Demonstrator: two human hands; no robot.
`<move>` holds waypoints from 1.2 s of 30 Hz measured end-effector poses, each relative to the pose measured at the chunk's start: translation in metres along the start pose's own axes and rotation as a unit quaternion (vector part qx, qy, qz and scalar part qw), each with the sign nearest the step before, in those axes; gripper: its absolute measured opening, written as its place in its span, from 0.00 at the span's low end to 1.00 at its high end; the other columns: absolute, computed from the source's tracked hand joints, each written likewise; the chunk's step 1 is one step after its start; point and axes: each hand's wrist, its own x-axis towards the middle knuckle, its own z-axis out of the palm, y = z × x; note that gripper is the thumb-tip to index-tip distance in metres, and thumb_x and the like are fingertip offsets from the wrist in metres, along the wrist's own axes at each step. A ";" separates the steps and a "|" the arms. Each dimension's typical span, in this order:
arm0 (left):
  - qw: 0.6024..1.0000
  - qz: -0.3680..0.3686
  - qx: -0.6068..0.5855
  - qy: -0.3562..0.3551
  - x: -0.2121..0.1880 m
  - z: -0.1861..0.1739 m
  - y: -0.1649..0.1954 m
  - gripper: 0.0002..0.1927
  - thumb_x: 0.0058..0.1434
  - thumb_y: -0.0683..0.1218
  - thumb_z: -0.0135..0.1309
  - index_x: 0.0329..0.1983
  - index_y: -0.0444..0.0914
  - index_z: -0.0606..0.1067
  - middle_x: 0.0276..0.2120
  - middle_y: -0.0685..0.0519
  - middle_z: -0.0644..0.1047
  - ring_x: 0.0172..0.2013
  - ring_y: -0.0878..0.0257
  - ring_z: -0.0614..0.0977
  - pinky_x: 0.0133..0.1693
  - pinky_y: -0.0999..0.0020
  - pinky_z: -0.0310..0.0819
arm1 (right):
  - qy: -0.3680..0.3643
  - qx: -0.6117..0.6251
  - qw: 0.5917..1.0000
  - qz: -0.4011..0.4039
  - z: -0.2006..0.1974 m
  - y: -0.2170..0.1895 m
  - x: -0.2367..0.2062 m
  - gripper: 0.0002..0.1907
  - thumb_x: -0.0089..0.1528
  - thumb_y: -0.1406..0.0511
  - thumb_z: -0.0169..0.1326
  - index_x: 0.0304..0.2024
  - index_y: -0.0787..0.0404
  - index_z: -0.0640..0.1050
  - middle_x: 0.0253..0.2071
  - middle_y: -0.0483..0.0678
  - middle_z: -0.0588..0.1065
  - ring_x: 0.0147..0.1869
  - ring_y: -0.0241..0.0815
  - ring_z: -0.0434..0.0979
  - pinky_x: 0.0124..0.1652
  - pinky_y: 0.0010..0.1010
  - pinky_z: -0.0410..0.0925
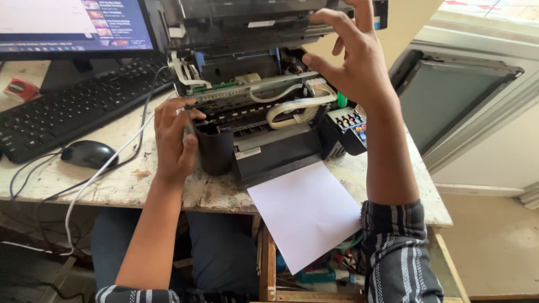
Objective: The person repairs an ink-tank printer on a workbench. They use a screwdriver on the printer's internal mechanism, hold the printer body, operate the computer mouse and keyboard, then remove a white plastic component from the printer and handle it by hand.
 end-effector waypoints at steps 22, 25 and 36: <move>0.995 -0.010 -0.098 0.025 -0.005 -0.001 -0.002 0.39 0.75 0.71 0.36 0.70 0.35 0.63 0.67 0.41 0.66 0.71 0.45 0.66 0.71 0.52 0.57 | 0.005 0.048 0.998 0.045 0.009 0.006 0.000 0.31 0.62 0.67 0.74 0.63 0.56 0.73 0.61 0.48 0.68 0.40 0.34 0.77 0.38 0.27 0.68; 0.996 -0.032 -0.076 0.015 -0.006 -0.004 0.000 0.39 0.74 0.72 0.35 0.70 0.36 0.64 0.66 0.41 0.66 0.69 0.47 0.67 0.67 0.54 0.61 | 0.006 0.015 1.000 0.019 0.010 0.006 0.000 0.29 0.62 0.67 0.74 0.63 0.55 0.75 0.64 0.49 0.67 0.40 0.35 0.77 0.39 0.28 0.69; 0.996 -0.035 -0.075 0.017 -0.005 -0.002 -0.001 0.38 0.75 0.71 0.36 0.70 0.37 0.63 0.67 0.41 0.64 0.67 0.48 0.69 0.59 0.56 0.67 | 0.009 0.015 1.000 0.002 0.007 0.007 0.001 0.29 0.63 0.63 0.77 0.64 0.54 0.77 0.73 0.50 0.62 0.45 0.36 0.74 0.44 0.28 0.73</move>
